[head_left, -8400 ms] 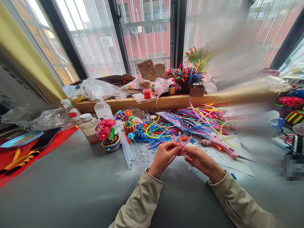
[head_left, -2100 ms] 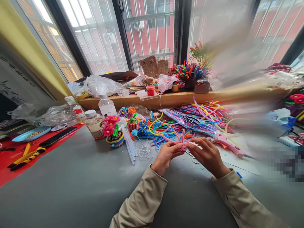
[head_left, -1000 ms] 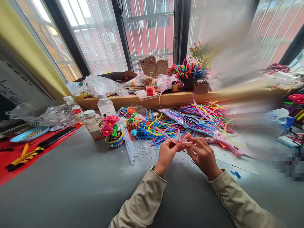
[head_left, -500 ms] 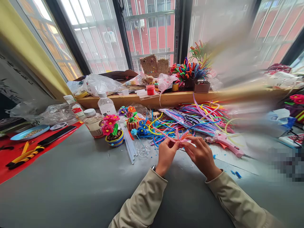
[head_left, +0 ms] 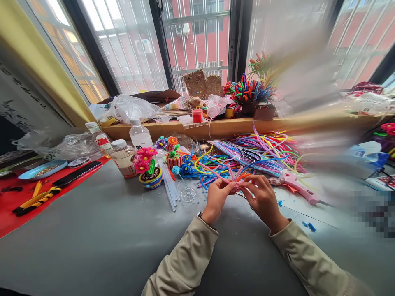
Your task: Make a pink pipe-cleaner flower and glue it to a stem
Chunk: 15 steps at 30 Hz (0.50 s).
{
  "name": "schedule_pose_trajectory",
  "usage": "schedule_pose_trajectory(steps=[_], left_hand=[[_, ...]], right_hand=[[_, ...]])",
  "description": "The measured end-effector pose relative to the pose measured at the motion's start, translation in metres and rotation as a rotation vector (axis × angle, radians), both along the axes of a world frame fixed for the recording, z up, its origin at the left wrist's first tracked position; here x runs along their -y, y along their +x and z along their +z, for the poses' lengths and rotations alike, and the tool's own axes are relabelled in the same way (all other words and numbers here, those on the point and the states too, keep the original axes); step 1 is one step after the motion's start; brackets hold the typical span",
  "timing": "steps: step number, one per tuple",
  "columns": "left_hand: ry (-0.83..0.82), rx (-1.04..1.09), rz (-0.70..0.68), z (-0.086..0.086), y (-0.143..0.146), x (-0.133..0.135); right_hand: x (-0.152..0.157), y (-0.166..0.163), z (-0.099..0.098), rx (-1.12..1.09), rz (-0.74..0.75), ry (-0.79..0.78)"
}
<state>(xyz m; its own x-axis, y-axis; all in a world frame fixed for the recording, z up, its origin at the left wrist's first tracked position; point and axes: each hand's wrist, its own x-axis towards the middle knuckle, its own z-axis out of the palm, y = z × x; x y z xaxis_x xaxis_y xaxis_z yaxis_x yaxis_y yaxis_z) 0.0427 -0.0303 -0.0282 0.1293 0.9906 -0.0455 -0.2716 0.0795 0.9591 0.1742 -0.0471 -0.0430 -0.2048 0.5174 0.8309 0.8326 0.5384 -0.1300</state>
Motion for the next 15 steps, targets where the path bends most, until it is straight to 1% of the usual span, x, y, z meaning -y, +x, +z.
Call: schedule_pose_trajectory(steps=[4, 9, 15], left_hand=[[-0.043, 0.018, 0.009, 0.0034, 0.0002, 0.0012], [-0.103, 0.028, -0.018, 0.0008, -0.0015, 0.0013], [-0.148, 0.069, -0.057, -0.0019, -0.0064, 0.0013]], right_hand=[[-0.0002, -0.0003, -0.0008, 0.015, 0.027, 0.013], [0.0006, 0.0008, 0.0, 0.155, 0.057, 0.034], [0.0022, 0.0012, 0.0028, 0.219, 0.042, 0.074]])
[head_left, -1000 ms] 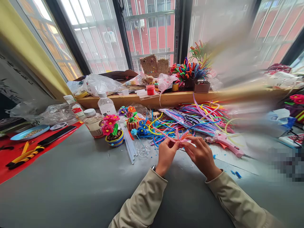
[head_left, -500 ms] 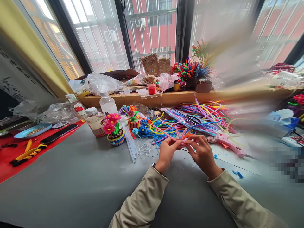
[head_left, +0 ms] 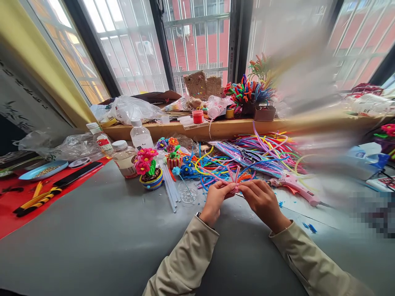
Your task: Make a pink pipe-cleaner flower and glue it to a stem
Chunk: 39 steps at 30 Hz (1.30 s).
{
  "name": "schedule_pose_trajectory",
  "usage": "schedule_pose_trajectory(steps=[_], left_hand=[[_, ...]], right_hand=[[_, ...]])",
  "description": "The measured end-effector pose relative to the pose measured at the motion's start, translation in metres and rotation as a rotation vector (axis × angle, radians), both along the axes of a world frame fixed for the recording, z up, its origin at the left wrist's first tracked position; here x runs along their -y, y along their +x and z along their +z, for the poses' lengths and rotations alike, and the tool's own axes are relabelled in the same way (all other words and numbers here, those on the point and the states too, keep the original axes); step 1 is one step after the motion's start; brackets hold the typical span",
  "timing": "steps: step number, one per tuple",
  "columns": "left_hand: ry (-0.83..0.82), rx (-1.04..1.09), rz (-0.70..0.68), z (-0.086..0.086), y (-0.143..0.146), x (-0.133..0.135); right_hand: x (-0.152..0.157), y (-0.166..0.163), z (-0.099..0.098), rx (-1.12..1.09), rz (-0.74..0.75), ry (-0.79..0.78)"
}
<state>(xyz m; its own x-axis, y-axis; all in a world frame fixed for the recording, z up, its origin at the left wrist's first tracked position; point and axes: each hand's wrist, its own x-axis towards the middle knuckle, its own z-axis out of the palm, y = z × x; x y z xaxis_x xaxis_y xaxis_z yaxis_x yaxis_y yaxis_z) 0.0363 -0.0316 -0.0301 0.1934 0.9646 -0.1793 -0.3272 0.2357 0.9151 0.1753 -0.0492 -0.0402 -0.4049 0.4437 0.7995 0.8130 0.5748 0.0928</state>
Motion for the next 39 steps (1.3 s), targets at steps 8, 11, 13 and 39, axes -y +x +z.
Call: schedule_pose_trajectory(steps=[8, 11, 13, 39], left_hand=[[0.057, 0.08, 0.049, -0.0001, 0.0045, 0.0004], [0.079, 0.086, 0.054, 0.0004, 0.006, 0.0007], [0.079, 0.095, 0.054, 0.0001, 0.0061, 0.0006], [0.141, -0.076, 0.074, -0.0083, 0.0046, -0.0067]], right_hand=[[0.0011, -0.0022, -0.0021, -0.158, -0.035, -0.061], [0.0008, -0.0028, -0.0023, -0.206, 0.017, -0.111], [0.0006, -0.0028, -0.0024, -0.217, 0.036, -0.134], [-0.0039, -0.0008, -0.0053, -0.097, 0.08, -0.143]])
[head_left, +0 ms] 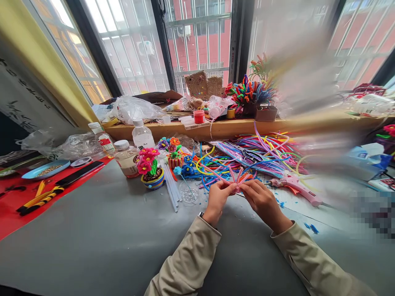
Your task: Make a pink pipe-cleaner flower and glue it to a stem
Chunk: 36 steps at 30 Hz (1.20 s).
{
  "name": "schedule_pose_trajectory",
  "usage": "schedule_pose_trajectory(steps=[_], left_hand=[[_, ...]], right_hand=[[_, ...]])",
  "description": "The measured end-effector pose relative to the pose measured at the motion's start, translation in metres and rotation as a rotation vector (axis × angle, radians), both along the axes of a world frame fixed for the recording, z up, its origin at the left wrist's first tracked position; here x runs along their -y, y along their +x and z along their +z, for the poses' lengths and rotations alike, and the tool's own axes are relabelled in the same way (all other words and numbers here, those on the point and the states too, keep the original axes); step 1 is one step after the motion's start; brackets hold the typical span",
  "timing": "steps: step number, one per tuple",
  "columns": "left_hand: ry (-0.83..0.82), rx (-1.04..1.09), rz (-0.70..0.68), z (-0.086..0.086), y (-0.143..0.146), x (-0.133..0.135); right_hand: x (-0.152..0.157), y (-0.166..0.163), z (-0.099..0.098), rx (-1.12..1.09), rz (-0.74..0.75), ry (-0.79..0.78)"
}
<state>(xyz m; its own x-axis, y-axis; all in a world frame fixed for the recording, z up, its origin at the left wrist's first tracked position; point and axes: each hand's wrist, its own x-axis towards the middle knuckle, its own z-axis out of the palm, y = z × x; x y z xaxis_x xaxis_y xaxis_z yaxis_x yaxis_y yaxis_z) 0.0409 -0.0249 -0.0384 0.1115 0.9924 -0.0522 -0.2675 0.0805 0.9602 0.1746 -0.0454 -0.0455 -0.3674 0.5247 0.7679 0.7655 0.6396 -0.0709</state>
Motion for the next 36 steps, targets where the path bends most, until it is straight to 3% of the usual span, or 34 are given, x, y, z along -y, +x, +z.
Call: schedule_pose_trajectory(steps=[6, 14, 17, 22, 28, 33, 36], left_hand=[[0.275, -0.218, 0.047, -0.001, 0.0, 0.002], [0.585, -0.511, 0.116, 0.004, -0.001, 0.005], [0.577, -0.488, 0.097, 0.005, -0.001, 0.005], [0.383, -0.216, 0.003, 0.004, 0.0, 0.005], [0.31, -0.18, 0.025, 0.004, -0.001, 0.003], [0.111, -0.082, 0.013, 0.002, -0.004, -0.002], [0.071, -0.051, 0.029, 0.004, -0.004, -0.002]], right_hand=[[0.0, -0.006, -0.001, -0.411, -0.002, -0.302], [-0.001, -0.006, 0.008, -1.033, 0.189, -1.087], [-0.001, -0.003, 0.009, -1.145, 0.257, -1.291], [-0.001, 0.002, 0.011, -1.146, 0.313, -1.3], [-0.001, 0.003, 0.013, -1.083, 0.347, -1.344], [-0.001, 0.007, 0.016, -0.895, 0.218, -0.967], [-0.002, 0.008, 0.017, -0.746, 0.205, -0.839]])
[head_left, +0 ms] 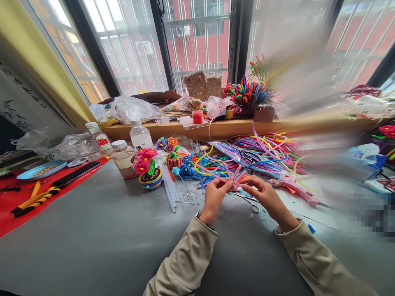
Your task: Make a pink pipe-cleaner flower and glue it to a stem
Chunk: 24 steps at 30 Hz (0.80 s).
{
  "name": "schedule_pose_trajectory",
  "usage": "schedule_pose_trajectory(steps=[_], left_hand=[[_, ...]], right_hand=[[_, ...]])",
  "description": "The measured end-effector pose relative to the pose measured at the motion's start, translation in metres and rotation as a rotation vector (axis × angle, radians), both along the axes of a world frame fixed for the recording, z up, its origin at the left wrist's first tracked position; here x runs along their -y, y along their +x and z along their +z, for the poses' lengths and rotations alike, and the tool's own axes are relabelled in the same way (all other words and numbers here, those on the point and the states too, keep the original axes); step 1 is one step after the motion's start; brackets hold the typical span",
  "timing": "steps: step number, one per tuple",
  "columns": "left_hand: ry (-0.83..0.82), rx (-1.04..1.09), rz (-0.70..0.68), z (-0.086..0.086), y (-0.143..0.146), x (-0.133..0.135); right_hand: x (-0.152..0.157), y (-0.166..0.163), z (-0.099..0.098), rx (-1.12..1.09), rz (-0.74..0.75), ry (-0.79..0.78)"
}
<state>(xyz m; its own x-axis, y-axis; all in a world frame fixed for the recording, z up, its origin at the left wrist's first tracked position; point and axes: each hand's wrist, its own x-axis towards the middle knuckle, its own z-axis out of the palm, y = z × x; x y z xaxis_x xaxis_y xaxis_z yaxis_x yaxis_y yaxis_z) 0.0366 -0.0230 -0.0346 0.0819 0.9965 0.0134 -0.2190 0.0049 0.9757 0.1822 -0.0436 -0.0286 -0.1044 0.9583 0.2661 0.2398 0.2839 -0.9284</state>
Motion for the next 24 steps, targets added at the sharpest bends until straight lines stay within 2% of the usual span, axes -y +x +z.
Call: schedule_pose_trajectory(steps=[8, 16, 24], left_hand=[[0.005, 0.033, -0.1, 0.0063, 0.0023, 0.0048], [0.092, 0.031, -0.104, 0.0044, 0.0028, 0.0031], [-0.029, 0.084, -0.109, 0.0054, 0.0016, 0.005]], right_hand=[[0.0011, -0.007, -0.0034, 0.069, -0.08, 0.034], [0.0029, -0.0056, 0.0016, -0.162, 0.016, -0.22], [0.0024, -0.003, 0.0037, -0.033, -0.081, -0.127]])
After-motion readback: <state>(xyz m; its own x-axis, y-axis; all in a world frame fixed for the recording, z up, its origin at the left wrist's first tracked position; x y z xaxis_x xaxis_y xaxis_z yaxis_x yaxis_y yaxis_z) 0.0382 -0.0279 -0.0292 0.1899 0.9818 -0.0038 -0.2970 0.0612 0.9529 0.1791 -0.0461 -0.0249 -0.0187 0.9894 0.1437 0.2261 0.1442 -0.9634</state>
